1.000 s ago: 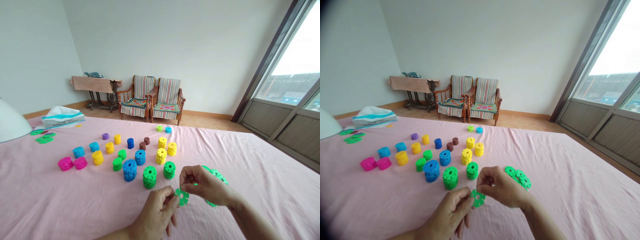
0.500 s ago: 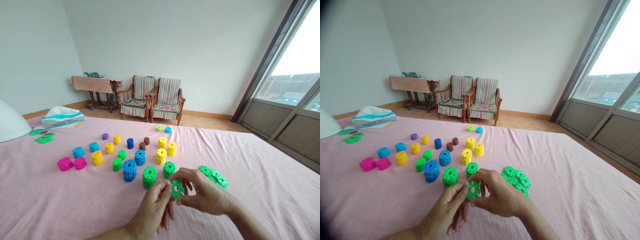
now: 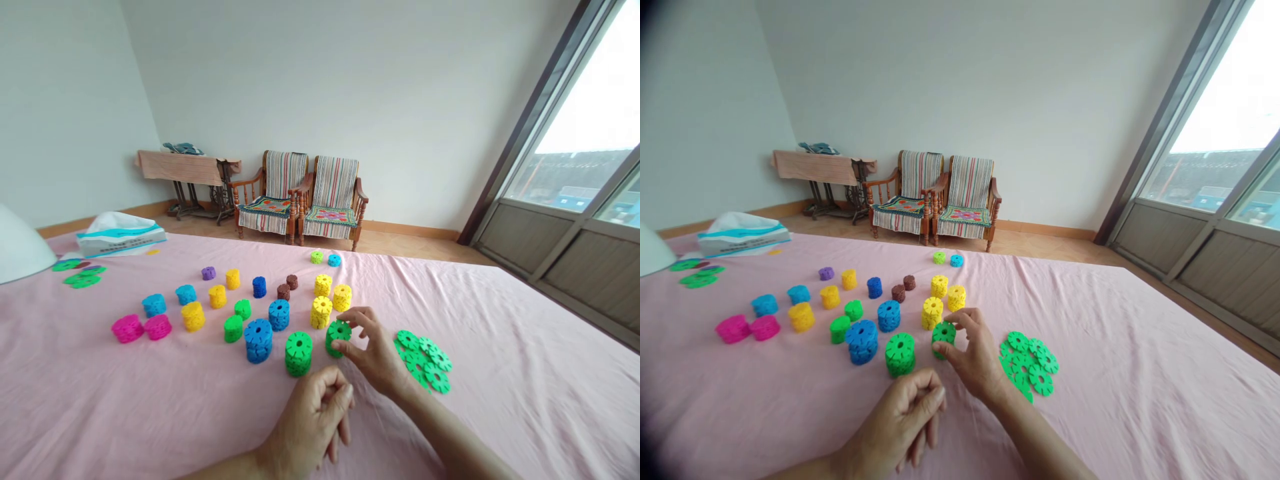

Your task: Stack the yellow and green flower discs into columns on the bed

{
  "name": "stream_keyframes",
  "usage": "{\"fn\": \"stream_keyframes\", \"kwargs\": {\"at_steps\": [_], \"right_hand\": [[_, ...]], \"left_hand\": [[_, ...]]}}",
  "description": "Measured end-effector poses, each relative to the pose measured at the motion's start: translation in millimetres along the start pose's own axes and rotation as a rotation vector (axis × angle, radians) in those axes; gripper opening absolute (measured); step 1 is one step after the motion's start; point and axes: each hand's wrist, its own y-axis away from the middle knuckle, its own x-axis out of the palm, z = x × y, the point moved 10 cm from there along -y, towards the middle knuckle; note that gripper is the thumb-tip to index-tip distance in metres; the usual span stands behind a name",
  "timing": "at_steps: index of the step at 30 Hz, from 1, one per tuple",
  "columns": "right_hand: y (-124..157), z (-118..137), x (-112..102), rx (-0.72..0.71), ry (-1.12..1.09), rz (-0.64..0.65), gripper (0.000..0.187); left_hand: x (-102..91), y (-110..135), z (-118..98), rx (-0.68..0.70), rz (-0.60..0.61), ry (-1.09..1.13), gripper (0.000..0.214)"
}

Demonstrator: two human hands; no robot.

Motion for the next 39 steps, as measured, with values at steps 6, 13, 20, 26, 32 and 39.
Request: {"fn": "stream_keyframes", "kwargs": {"at_steps": [6, 13, 20, 26, 32, 39], "right_hand": [[0.0, -2.2, 4.7, -0.002, 0.026, 0.041, 0.032], [-0.1, 2.2, 6.2, -0.014, 0.042, 0.042, 0.036], [-6.2, -26.1, -44.8, 0.002, 0.349, 0.035, 0.012], [6.4, -89.9, -89.8, 0.247, 0.731, 0.239, 0.023], [10.4, -105.2, -97.3, 0.273, 0.759, 0.333, 0.024], [8.7, -113.2, -96.6, 0.272, 0.711, 0.322, 0.021]], "left_hand": [[1.5, 0.8, 0.7, 0.014, 0.009, 0.024, 0.046], [1.6, 1.0, 1.0, 0.004, 0.013, 0.018, 0.045], [1.6, 1.2, 0.6, -0.007, 0.014, -0.011, 0.048], [2.1, 1.2, 1.2, -0.006, 0.018, -0.003, 0.048], [2.0, 1.2, 3.0, -0.010, 0.005, 0.015, 0.049], [2.1, 1.6, 4.5, -0.008, 0.009, 0.023, 0.052]]}}
